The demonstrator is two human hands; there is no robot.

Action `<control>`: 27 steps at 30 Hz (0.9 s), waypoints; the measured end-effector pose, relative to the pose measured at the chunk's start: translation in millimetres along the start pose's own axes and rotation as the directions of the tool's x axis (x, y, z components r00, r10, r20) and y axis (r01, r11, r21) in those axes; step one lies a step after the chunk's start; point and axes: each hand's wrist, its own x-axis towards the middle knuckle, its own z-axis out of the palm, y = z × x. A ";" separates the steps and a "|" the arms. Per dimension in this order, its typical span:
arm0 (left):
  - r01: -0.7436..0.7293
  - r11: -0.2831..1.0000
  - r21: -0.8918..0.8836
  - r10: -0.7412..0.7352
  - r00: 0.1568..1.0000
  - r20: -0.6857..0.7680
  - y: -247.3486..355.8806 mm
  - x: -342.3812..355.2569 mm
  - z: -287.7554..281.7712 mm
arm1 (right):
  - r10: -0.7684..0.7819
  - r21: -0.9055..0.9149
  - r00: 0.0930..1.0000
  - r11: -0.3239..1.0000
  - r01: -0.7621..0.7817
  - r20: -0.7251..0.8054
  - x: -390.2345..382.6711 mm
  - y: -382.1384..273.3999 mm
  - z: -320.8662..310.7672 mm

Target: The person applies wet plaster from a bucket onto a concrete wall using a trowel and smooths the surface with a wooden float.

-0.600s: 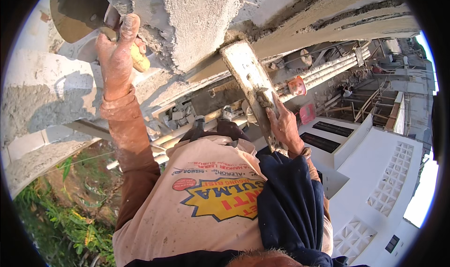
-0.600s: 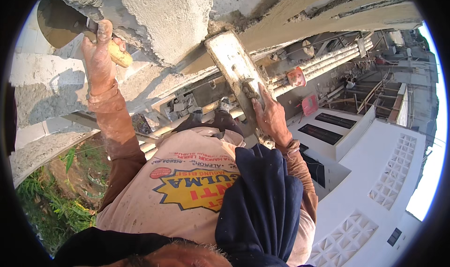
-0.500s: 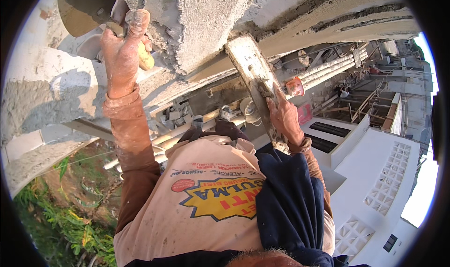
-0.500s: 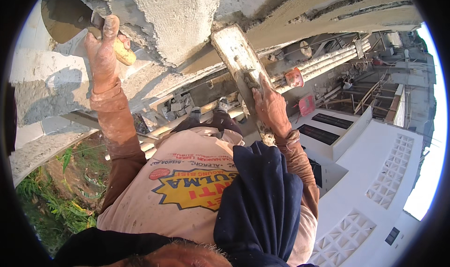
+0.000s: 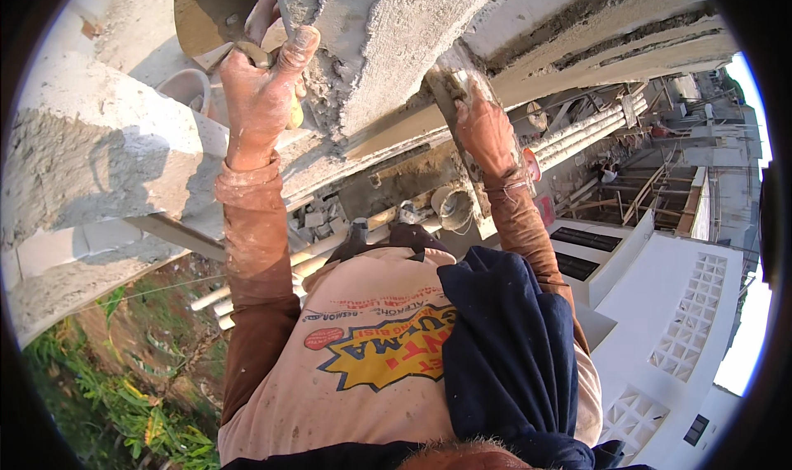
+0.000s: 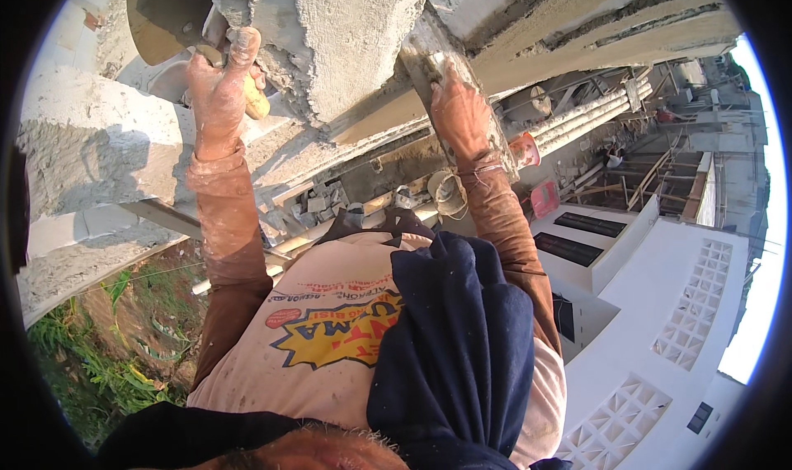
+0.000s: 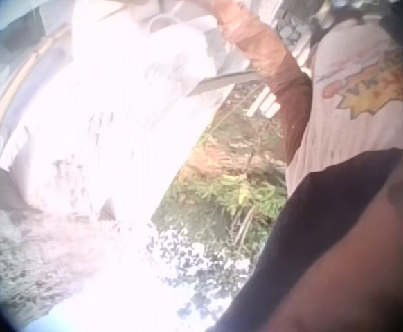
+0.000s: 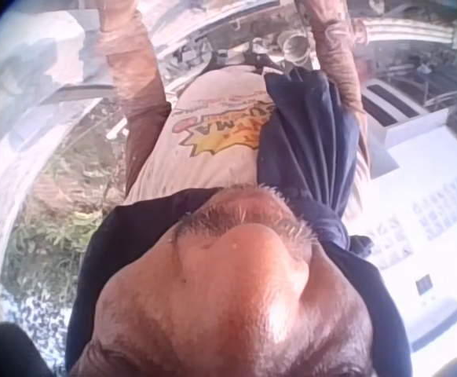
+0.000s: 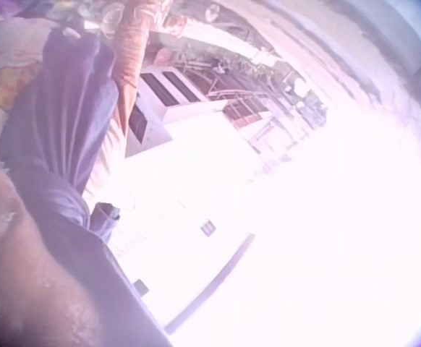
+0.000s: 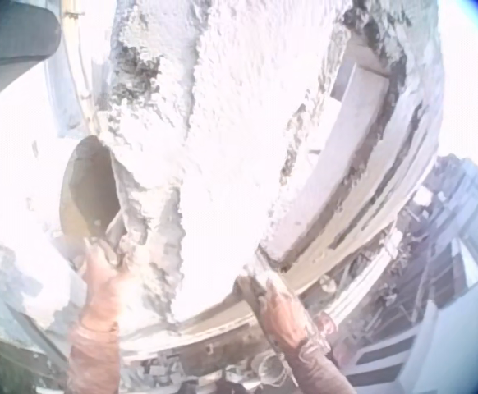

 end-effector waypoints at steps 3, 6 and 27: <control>0.022 0.999 -0.036 -0.022 1.000 0.007 -3.1 1.8 -2.0 | -0.027 0.098 0.999 0.995 0.030 -0.032 -10.1 -5.6 -19.8; -0.051 0.999 -0.004 0.051 0.997 0.055 9.9 -0.7 9.0 | 0.029 0.285 1.000 0.958 -0.026 -0.007 -40.8 11.1 -15.1; -0.010 1.000 0.012 0.011 0.999 -0.038 9.3 -1.5 13.0 | -0.354 0.459 0.935 0.825 0.330 -0.037 -2.6 83.2 18.5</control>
